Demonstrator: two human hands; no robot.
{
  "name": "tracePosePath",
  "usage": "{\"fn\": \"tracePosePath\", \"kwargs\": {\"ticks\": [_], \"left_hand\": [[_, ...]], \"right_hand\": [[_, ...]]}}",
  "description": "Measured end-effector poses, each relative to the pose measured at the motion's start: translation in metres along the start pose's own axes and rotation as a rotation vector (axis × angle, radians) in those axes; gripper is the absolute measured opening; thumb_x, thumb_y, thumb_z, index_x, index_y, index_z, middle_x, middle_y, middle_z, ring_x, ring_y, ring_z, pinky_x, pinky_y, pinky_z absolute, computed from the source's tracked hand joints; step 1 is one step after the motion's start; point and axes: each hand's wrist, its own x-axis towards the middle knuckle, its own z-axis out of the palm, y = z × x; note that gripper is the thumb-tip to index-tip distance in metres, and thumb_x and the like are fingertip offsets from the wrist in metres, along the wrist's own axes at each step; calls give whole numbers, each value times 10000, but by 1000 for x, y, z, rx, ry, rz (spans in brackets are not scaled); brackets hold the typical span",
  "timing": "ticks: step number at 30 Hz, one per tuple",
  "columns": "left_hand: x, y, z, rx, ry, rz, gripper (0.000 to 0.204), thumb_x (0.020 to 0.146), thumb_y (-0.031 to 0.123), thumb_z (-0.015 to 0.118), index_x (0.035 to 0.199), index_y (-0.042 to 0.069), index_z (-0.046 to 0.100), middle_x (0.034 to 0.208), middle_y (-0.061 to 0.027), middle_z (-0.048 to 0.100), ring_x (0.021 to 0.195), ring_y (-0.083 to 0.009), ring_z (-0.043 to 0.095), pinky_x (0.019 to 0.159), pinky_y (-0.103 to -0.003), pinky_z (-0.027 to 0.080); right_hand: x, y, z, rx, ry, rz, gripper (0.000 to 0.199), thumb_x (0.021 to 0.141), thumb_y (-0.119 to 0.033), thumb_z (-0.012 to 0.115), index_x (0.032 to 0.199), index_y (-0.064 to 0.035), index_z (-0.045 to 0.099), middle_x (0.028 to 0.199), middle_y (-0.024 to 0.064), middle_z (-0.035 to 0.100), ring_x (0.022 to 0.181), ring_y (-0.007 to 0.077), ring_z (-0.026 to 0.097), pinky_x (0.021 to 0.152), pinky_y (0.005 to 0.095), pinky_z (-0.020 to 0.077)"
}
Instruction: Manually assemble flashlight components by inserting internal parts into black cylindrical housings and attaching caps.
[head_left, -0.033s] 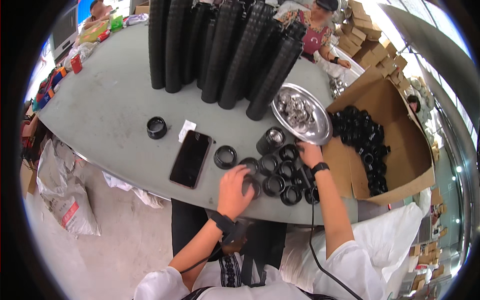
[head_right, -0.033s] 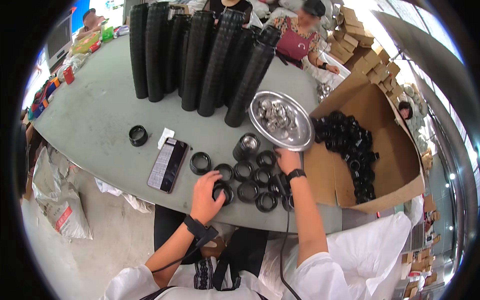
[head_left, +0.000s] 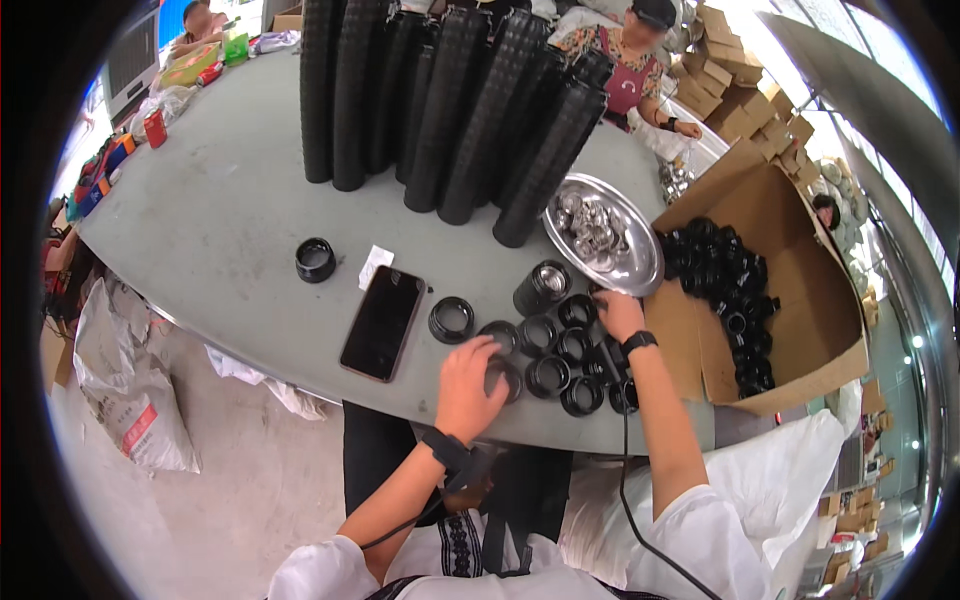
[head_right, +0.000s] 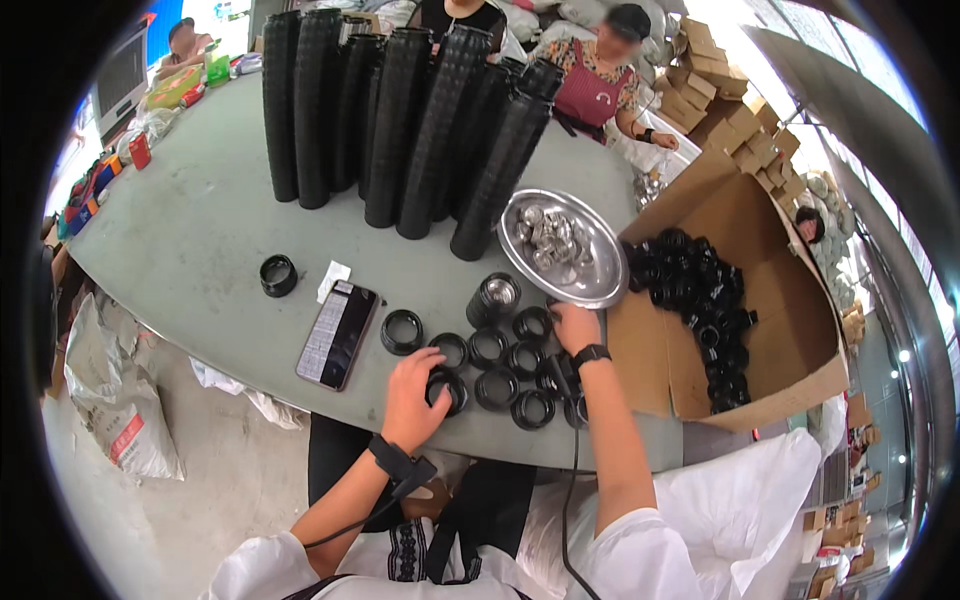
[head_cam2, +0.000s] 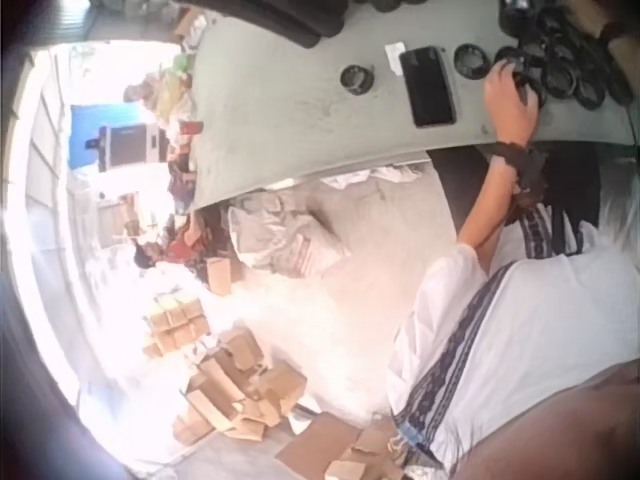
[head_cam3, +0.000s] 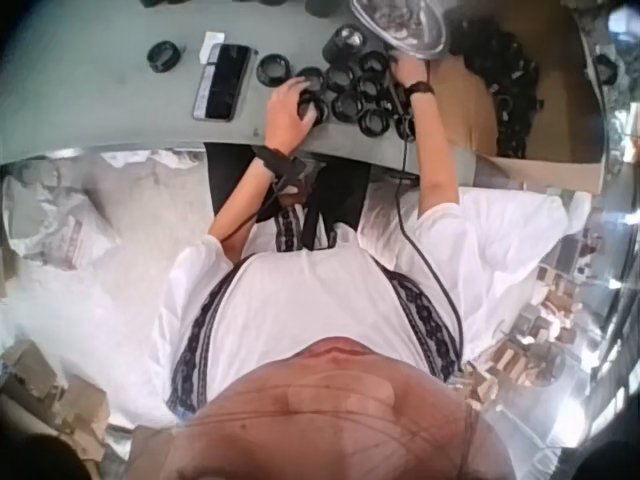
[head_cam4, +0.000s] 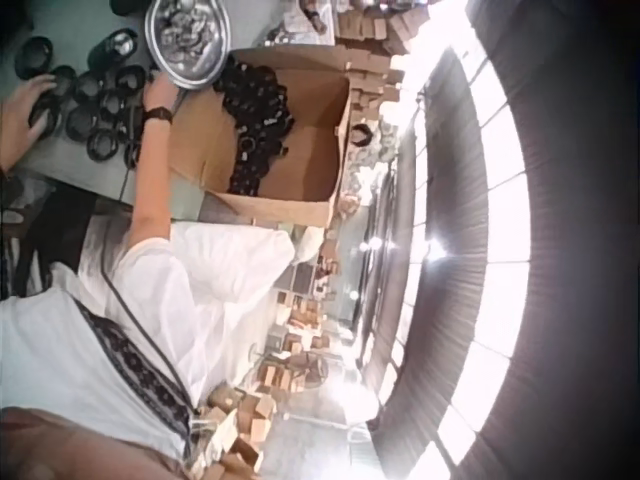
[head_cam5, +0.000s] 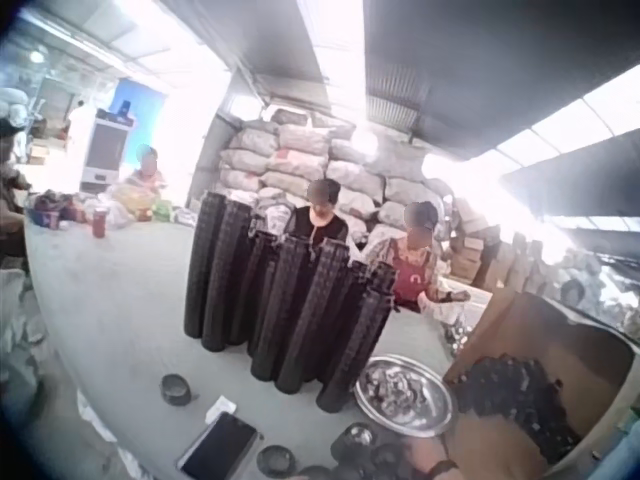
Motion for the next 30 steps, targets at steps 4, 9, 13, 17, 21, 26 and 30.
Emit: {"fn": "tracePosePath", "kwargs": {"ticks": [4,9,13,17,21,26,30], "left_hand": [[-2,1,0,11,-1,-2,434,735,94,661,1150,38,548,1228,-118,541,1117,-340,494,955,-440,392],[1,0,-1,-15,11,3,421,733,60,653,1139,32,548,1216,-130,547,1115,-347,499,962,-440,390],[4,-1,2,-12,1,11,419,732,71,656,1137,31,554,1219,-128,543,1122,-345,493,967,-447,386],[4,0,3,-10,-11,13,412,731,76,658,1130,35,562,1218,-122,546,1120,-345,496,965,-449,388],[3,1,0,6,-16,18,402,730,28,642,1123,24,559,1204,-139,558,1114,-353,506,966,-437,400],[4,4,1,16,-26,21,404,729,31,641,1125,31,560,1204,-130,561,1109,-348,510,960,-436,402],[3,4,2,28,-26,8,399,731,32,639,1122,35,563,1206,-125,558,1109,-342,508,961,-431,398]], "right_hand": [[-7,-4,-18,14,-100,15,207,756,-122,640,954,-95,694,879,136,689,849,325,654,756,411,520],[-25,-23,-66,186,-75,57,147,781,-180,659,899,-93,668,871,111,676,826,306,646,732,395,509],[-34,-36,-69,209,4,-66,140,792,-172,653,915,-105,647,932,90,649,833,297,633,726,400,503],[-29,-49,-48,163,-76,-105,181,804,-137,598,969,-98,663,913,133,671,849,349,631,735,433,506],[-29,-60,-44,52,-191,-47,322,798,-81,548,1080,-154,685,944,158,677,883,360,636,775,433,517],[-13,-68,-48,-115,-288,-21,294,791,-65,570,1031,-169,704,963,146,683,916,336,651,775,428,527],[-2,-74,-51,-179,-418,4,241,779,-49,580,960,-145,707,953,145,684,919,333,651,763,423,532]]}}
